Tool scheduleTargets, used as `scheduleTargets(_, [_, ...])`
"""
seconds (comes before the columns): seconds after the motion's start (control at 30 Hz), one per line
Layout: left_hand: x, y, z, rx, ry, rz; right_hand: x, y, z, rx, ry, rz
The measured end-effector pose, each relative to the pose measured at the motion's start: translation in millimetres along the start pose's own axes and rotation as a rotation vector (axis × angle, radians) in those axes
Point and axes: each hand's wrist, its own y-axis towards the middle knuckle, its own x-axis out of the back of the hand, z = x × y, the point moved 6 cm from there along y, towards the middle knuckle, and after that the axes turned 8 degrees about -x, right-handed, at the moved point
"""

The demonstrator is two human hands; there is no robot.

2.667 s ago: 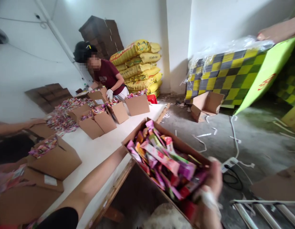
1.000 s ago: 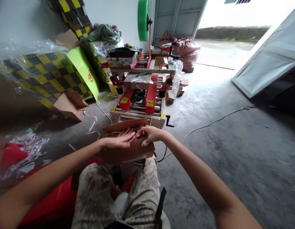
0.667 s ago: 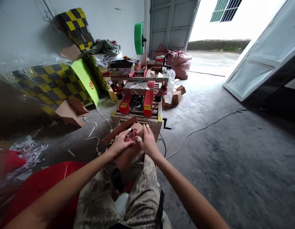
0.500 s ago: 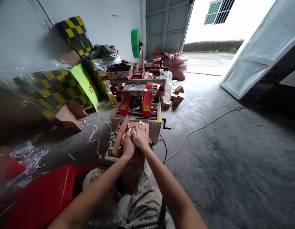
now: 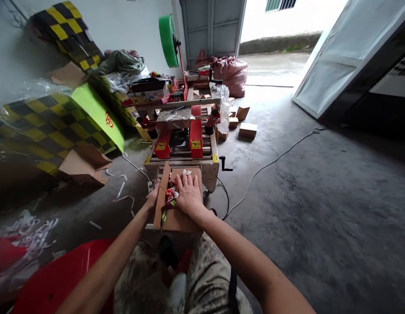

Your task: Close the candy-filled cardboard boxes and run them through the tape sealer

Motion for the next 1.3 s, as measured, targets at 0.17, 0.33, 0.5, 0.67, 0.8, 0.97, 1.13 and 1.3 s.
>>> scheduleTargets(0.17, [-39.9, -2, 8, -0.227, 0.254, 0.063, 4, 1, -11, -0.012, 0.140, -0.005])
scheduleTargets(0.33, [-56.3, -11, -1, -0.347, 0.907, 0.092, 17, 5, -34, -0.097, 0.701, -0.066])
scheduleTargets(0.5, [-67.0, -18, -5, -0.266, 1.232, 0.033, 26, 3, -47, -0.193, 0.906, -0.201])
scheduleTargets(0.67, [-67.5, -16, -6, -0.198, 1.281, 0.068, 22, -11, -47, -0.344, 0.631, -0.101])
scheduleTargets(0.8, [-61.0, -10, -4, -0.142, 1.191, 0.094, 15, -34, -27, -0.115, 0.306, 0.177])
scheduleTargets(0.97, [-55.3, -6, 0, -0.129, 1.038, 0.051, 20, -74, -5, 0.169, 0.159, 0.193])
scheduleTargets(1.13, [-46.1, 17, 2, -0.177, 0.802, -0.002, 15, -57, -6, 0.214, 0.063, 0.150])
scheduleTargets(1.3, [-1.7, -24, 19, -0.219, 0.488, -0.321, 15, 25, -11, 0.338, 0.077, 0.127])
